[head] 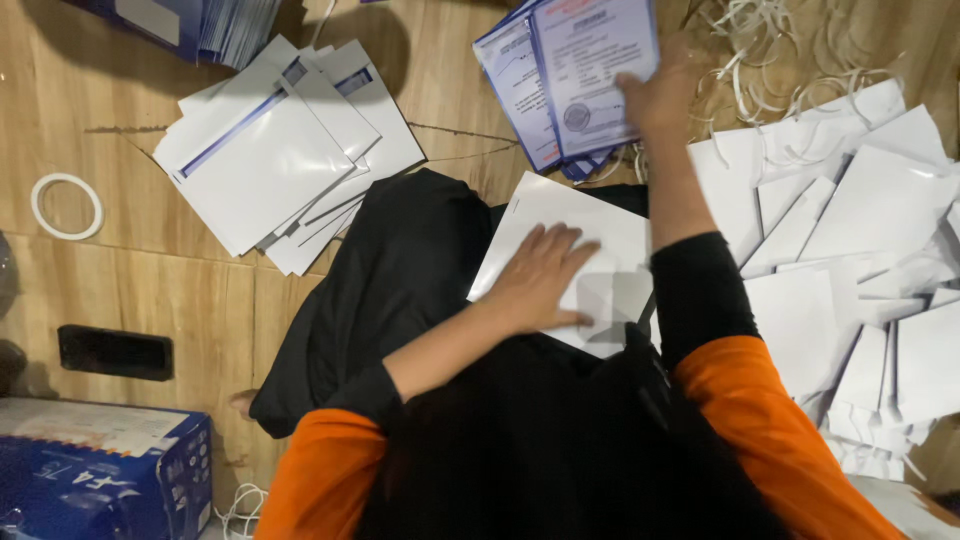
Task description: The person stuffs invitation cards into white envelopes by hand while sitting on the floor. The person picks up a stack of invitations, aligns them, then takes a single envelope and inserts an invitation into it one at a time, placing the completed items to the side.
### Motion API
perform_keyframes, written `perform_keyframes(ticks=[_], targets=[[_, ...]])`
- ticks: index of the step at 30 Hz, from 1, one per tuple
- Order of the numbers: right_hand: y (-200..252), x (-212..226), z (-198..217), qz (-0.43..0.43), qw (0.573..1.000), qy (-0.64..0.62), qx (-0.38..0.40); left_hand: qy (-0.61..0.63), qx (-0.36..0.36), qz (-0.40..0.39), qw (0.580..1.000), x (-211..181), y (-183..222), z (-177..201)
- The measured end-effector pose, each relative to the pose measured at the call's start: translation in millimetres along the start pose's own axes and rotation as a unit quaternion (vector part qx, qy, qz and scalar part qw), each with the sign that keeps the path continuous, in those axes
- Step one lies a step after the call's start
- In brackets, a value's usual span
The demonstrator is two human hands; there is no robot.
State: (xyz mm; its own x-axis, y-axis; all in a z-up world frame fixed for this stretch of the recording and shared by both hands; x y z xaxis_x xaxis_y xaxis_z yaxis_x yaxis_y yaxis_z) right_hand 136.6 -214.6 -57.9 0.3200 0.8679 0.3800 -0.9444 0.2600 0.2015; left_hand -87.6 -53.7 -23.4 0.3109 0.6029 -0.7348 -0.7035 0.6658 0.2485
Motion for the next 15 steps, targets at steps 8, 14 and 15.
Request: perform_keyframes(ticks=[8, 14, 15], targets=[[70, -37, 133, 0.197, 0.908, -0.338, 0.150, -0.073, -0.001, -0.046, 0.996, -17, -16, 1], [182, -61, 160, 0.182, 0.970, -0.019, 0.157, -0.093, -0.047, -0.118, 0.987, -41, 18, -22], [195, -61, 162, 0.182, 0.971, -0.021, 0.151, -0.098, -0.048, -0.123, 0.986, -38, 19, -36]])
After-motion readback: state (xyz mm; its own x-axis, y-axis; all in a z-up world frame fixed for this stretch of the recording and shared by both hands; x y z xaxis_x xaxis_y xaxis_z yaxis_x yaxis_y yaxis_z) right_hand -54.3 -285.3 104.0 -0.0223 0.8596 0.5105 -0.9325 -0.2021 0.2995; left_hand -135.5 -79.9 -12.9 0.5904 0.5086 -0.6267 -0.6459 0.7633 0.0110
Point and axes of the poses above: each hand's wrist, its own y-axis away from the middle knuckle, its own z-axis out of the back of the hand, x = y × z, the point moved 2 cm from there along -y, towards the middle knuckle, and after that the axes turned 7 degrees about y, right-handed, at the moved point
